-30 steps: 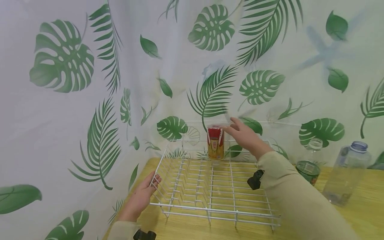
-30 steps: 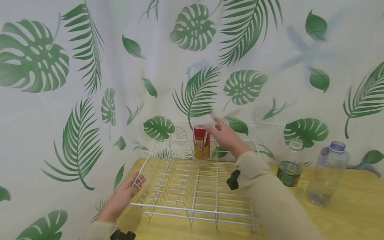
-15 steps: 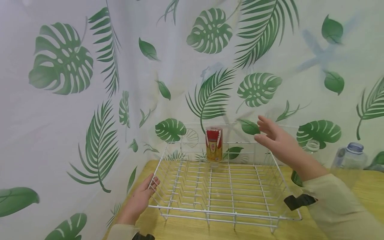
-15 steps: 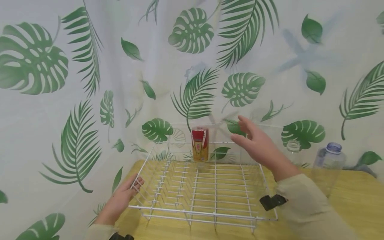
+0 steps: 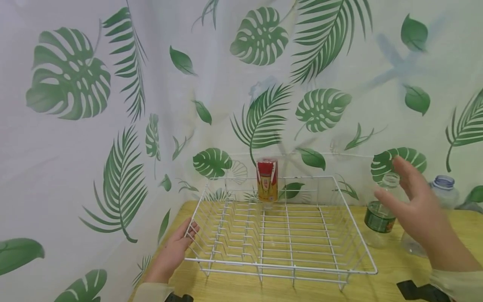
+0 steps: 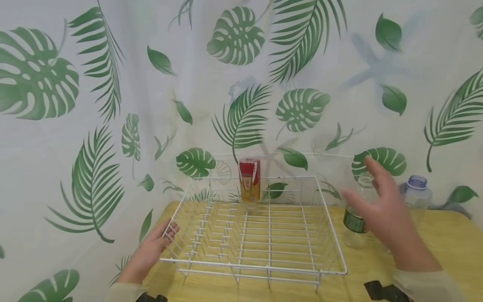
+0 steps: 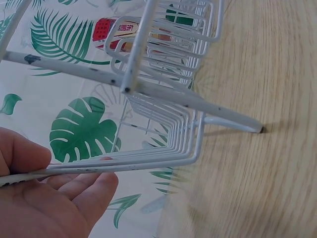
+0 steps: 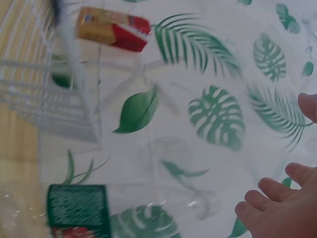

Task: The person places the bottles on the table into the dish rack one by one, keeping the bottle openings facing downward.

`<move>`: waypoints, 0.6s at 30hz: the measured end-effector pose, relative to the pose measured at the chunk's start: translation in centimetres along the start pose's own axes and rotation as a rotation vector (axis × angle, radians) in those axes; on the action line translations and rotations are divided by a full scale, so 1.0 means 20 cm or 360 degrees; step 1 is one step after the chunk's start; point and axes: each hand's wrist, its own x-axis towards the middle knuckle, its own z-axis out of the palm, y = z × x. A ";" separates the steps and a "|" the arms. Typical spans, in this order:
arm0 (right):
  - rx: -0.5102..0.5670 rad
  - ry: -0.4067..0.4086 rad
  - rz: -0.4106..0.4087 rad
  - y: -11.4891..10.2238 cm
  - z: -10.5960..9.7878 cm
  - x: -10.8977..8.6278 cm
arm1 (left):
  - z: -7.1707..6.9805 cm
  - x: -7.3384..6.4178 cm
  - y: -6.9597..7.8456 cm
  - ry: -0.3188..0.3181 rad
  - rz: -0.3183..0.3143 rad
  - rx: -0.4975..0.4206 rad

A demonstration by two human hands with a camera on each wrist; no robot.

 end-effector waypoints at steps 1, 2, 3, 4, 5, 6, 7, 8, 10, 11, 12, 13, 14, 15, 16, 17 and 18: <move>-0.0004 0.0024 0.0004 0.03 0.00 -0.01 | 0.00 0.00 0.00 0.0003 -0.0002 0.0011; -0.0003 0.0045 0.0019 0.05 0.00 -0.01 | 0.00 0.00 0.00 0.0005 -0.0007 0.0022; -0.0006 0.0061 0.0035 0.08 0.00 -0.01 | 0.00 0.00 0.01 0.0005 -0.0009 0.0037; -0.0017 0.0076 0.0047 0.11 0.00 -0.02 | 0.00 0.00 0.01 0.0004 -0.0011 0.0050; -0.0015 0.0086 0.0057 0.14 0.00 -0.01 | 0.00 0.00 0.01 0.0002 -0.0017 0.0050; -0.0004 0.0090 0.0084 0.18 0.01 -0.01 | 0.00 0.00 0.01 -0.0001 -0.0027 0.0048; 0.0002 0.0092 0.0110 0.21 0.01 -0.01 | 0.00 -0.01 0.02 -0.0005 -0.0040 0.0047; 0.0011 0.0092 0.0134 0.25 0.01 -0.01 | 0.00 -0.01 0.02 -0.0010 -0.0043 0.0037; 0.0033 0.0080 0.0165 0.33 0.01 -0.02 | 0.00 -0.01 0.01 -0.0015 -0.0043 0.0009; 0.0051 0.0072 0.0185 0.37 0.02 -0.02 | 0.00 -0.01 0.01 -0.0015 -0.0041 0.0005; 0.0064 0.0065 0.0209 0.40 0.02 -0.02 | 0.00 -0.01 0.01 -0.0014 -0.0034 0.0005; 0.0075 0.0055 0.0216 0.44 0.03 -0.02 | 0.00 -0.01 0.01 -0.0011 -0.0027 0.0002; 0.0091 0.0042 0.0224 0.47 0.04 -0.02 | 0.00 -0.01 0.01 -0.0005 -0.0017 0.0000; 0.0106 0.0024 0.0234 0.51 0.05 -0.02 | 0.00 -0.01 0.01 0.0001 -0.0007 -0.0003; 0.0106 0.0009 0.0254 0.53 0.06 -0.02 | 0.00 -0.01 0.01 0.0006 -0.0001 0.0000; 0.0109 -0.0004 0.0273 0.56 0.07 -0.03 | 0.00 -0.01 0.01 0.0010 0.0004 0.0003; 0.0110 -0.0022 0.0292 0.59 0.08 -0.03 | 0.00 -0.01 0.01 0.0012 0.0006 -0.0001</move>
